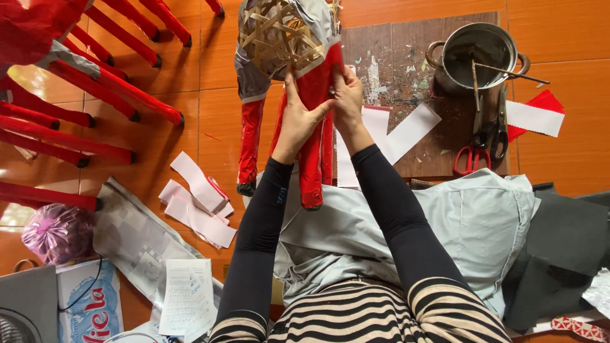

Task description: The recorder is applying paper strips and red paper to a paper mache giraffe figure using glue and a brush.

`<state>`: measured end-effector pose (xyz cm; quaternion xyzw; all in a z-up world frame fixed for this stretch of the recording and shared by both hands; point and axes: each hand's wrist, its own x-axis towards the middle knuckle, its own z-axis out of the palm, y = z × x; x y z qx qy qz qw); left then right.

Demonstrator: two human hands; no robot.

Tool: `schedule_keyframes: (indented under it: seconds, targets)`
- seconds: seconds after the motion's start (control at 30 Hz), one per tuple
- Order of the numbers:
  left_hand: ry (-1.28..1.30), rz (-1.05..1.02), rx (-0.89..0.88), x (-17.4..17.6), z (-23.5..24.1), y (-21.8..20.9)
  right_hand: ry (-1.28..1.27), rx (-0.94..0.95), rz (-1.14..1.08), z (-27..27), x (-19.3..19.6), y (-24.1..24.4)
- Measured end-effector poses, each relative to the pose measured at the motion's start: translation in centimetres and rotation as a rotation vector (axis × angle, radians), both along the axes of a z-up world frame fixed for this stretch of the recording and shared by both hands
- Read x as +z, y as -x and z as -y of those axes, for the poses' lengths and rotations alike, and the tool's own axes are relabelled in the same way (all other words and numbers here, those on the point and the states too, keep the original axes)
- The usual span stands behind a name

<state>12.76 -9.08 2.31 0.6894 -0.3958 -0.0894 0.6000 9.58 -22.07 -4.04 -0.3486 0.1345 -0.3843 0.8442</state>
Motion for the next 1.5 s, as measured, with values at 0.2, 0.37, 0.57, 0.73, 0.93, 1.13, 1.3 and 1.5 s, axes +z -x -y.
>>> schedule_keyframes:
  seconds: [0.2,0.37,0.57,0.73,0.93,1.13,1.3,1.5]
  targets:
    - [0.055,-0.082,-0.064,0.1,-0.2,0.1,-0.172,0.157,0.172,0.0,-2.1,-3.9]
    - [0.044,-0.035,0.012,0.0,-0.1,0.5,-0.189,0.130,0.195,2.4,-8.2,-7.9]
    - [-0.034,0.073,0.096,-0.6,0.3,0.2,0.146,-0.324,-0.243,2.7,-3.0,-3.8]
    - [-0.043,-0.074,0.054,0.8,0.3,0.9,-0.040,-0.060,-0.123,2.0,-0.1,-3.2]
    - [-0.050,0.005,0.044,0.4,0.0,0.5,-0.205,0.175,0.103,3.7,-1.7,-6.3]
    - [-0.077,-0.062,0.082,0.5,0.3,0.4,-0.129,0.184,-0.149,5.6,-1.2,-6.1]
    - [-0.017,-0.032,0.095,0.9,0.3,0.3,0.058,0.203,-0.407,5.6,4.1,-3.3]
    - [0.048,-0.035,0.082,-1.5,-1.7,3.0,0.496,0.256,-0.438,3.7,7.0,-0.6]
